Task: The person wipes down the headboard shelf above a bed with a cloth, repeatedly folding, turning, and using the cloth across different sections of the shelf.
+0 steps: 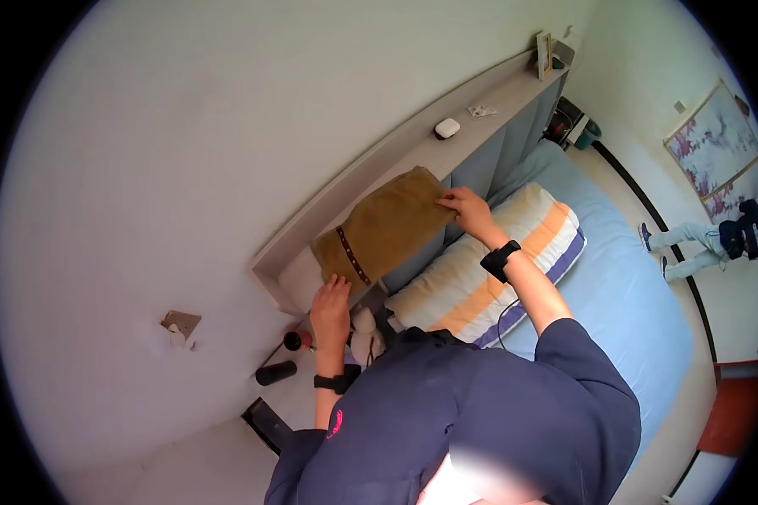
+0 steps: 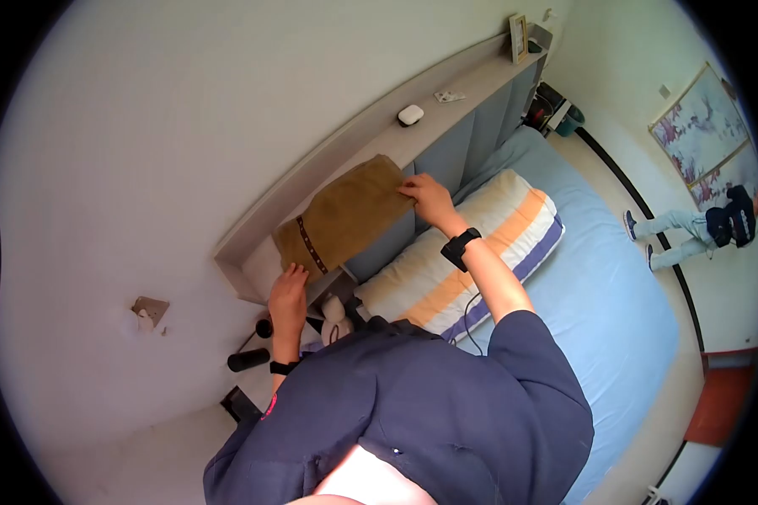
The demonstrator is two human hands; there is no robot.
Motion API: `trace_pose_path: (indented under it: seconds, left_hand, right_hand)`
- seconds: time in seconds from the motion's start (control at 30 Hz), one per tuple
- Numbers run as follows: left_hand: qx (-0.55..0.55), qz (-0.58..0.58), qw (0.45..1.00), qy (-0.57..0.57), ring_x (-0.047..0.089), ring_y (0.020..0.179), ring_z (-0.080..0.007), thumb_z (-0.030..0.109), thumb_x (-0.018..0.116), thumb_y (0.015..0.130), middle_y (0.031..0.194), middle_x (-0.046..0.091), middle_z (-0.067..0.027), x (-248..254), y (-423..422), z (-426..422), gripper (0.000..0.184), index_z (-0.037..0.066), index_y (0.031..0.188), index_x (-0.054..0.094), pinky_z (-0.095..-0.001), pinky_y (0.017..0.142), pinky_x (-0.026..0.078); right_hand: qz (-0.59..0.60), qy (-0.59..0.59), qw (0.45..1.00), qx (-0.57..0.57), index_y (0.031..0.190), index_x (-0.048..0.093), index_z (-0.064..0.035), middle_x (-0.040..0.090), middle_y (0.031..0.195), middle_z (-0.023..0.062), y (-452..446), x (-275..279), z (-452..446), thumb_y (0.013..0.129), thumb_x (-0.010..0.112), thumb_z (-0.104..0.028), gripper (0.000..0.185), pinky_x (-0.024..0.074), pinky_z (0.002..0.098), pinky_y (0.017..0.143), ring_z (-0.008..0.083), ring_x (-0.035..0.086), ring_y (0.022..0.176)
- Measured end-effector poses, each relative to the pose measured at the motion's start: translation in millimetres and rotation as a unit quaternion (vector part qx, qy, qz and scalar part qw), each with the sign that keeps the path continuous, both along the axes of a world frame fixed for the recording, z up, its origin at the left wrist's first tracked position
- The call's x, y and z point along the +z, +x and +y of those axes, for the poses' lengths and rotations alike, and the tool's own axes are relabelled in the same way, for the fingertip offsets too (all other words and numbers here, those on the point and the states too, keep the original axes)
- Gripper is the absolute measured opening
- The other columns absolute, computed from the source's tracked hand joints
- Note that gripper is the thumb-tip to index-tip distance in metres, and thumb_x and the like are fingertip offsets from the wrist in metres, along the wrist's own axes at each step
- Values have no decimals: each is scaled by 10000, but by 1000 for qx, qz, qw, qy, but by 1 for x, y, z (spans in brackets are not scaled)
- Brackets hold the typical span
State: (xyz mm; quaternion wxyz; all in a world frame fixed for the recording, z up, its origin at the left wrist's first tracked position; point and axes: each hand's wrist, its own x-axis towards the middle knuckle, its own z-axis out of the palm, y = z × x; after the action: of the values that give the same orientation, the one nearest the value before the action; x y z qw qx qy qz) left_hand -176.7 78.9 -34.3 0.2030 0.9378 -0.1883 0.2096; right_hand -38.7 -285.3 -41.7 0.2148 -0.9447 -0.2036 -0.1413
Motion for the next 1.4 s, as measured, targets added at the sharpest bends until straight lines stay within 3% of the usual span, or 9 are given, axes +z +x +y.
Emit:
trace_pose_path:
  seconds: [0.27,0.37,0.4,0.47,0.7,0.93,1.13,1.27,1.4]
  left_hand:
    - [59,50,994,-71,602,1107,-335,-8,573,826,1190,646,-118,20,10,6,267,50,1076,648,-407,931,487]
    - [120,28,969,-215,671,928,-287,28,583,879,1091,678,-116,62,28,11,245,30,1120,629,-342,776,532]
    - [124,27,968,-215,671,928,-287,28,583,879,1091,678,-116,78,32,13,245,30,1120,629,-342,776,532]
    - [123,112,807,-567,652,795,-160,86,591,926,957,684,-72,109,37,17,232,5,1141,626,-280,638,516]
    - [112,143,819,-545,609,764,-103,90,613,929,941,646,-63,128,44,32,231,-12,1135,637,-230,554,491]
    - [101,86,862,-489,610,820,-112,90,630,920,912,664,-31,108,30,26,217,20,1124,654,-229,795,466]
    - [215,264,869,-360,540,708,-73,181,700,879,736,600,-5,21,-6,20,251,24,1074,678,-238,648,445]
    - [171,225,836,-470,554,712,-77,191,687,898,753,594,-24,5,-5,20,279,14,1113,660,-254,630,472]
    - [226,135,820,-507,604,875,-175,205,654,921,1000,613,-120,36,18,2,382,32,1253,576,-360,754,523]
  right_hand:
    - [102,47,994,6,1105,700,-132,617,1207,58,17,23,-16,655,504,76,533,480,361,923,280,551,1147]
    - [-21,121,988,88,1134,689,-92,654,1146,84,22,66,-17,651,487,101,558,524,322,794,247,651,984]
    - [143,222,963,56,1134,692,-88,672,1097,84,13,101,-10,674,481,100,540,525,298,703,209,672,890]
    - [315,342,883,64,1147,677,-34,694,980,89,10,130,-10,788,484,76,422,493,230,505,130,681,675]
    - [309,416,850,98,1192,598,31,663,1089,103,25,128,-4,873,492,26,336,554,272,796,183,680,891]
    - [165,336,907,195,1184,615,-13,618,1230,32,48,118,6,820,493,9,385,423,301,1009,180,541,1188]
    - [387,326,860,71,1115,656,-1,683,1005,58,46,44,-2,889,553,-107,270,521,263,757,135,657,924]
    - [405,220,887,-24,1131,621,8,669,852,73,55,72,9,890,640,-200,318,516,238,602,117,664,720]
    - [330,343,878,-49,1236,540,14,650,985,162,79,60,40,869,689,-260,482,536,306,720,199,670,896]
